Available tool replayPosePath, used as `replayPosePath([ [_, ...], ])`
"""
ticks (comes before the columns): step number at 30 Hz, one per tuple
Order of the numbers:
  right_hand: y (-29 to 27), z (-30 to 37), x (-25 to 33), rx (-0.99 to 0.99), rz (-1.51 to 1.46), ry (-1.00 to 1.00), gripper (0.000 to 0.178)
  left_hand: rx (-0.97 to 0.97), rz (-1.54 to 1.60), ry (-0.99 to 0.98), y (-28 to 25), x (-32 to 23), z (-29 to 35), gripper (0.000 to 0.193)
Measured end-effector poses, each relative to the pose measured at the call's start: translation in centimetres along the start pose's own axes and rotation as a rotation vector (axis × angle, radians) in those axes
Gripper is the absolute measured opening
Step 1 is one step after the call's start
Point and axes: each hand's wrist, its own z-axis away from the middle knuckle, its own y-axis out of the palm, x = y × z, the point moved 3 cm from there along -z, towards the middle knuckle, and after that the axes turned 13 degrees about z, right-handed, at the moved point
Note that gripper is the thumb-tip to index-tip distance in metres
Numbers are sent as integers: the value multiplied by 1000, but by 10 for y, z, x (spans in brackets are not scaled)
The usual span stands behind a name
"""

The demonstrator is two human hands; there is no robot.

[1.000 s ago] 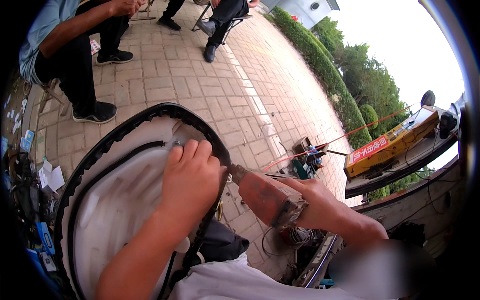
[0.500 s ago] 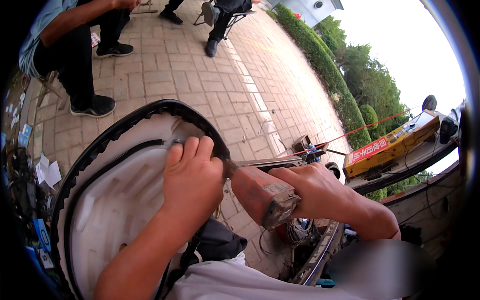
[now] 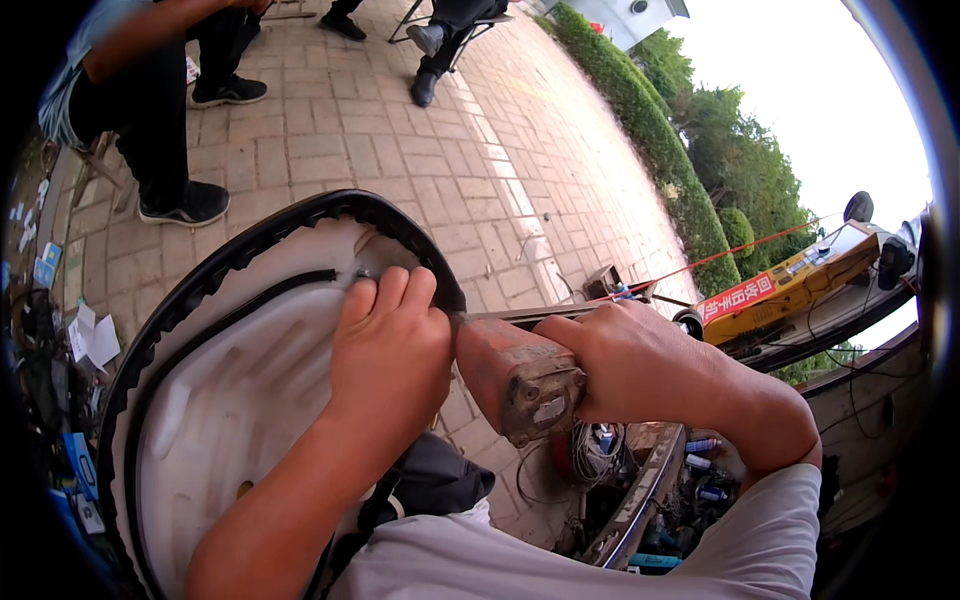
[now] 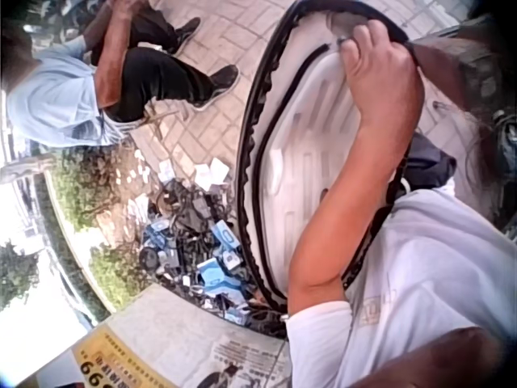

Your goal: The person repairs a seat cushion by hand-sewing a black fabric edge onto a white foam base and then using a staple gun to secure the fabric. The person works outdoors on a paved area while seated on the ground.

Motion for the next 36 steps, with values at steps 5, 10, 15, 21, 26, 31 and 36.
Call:
replayPosePath([
  [5, -6, -6, 5, 43, 7, 9, 30, 14, 11, -11, 1, 1, 2, 3],
  [10, -7, -10, 8, 93, 27, 25, 30, 22, 25, -11, 1, 2, 4, 4],
  [15, -1, -12, 6, 107, 5, 81, 30, 32, -5, 5, 8, 6, 3, 5],
  [21, 35, 28, -16, -298, -333, 87, 31, 37, -48, -21, -10, 9, 5, 11],
  [26, 210, 48, -54, -397, -850, 641, 43, 65, 20, -6, -21, -2, -2, 14],
  [31, 384, -4, -39, -111, -742, 850, 41, -68, 23, 124, -21, -5, 1, 25],
  [36, 533, -63, -5, 209, -805, 916, 43, -130, 2, 248, -18, -3, 0, 27],
])
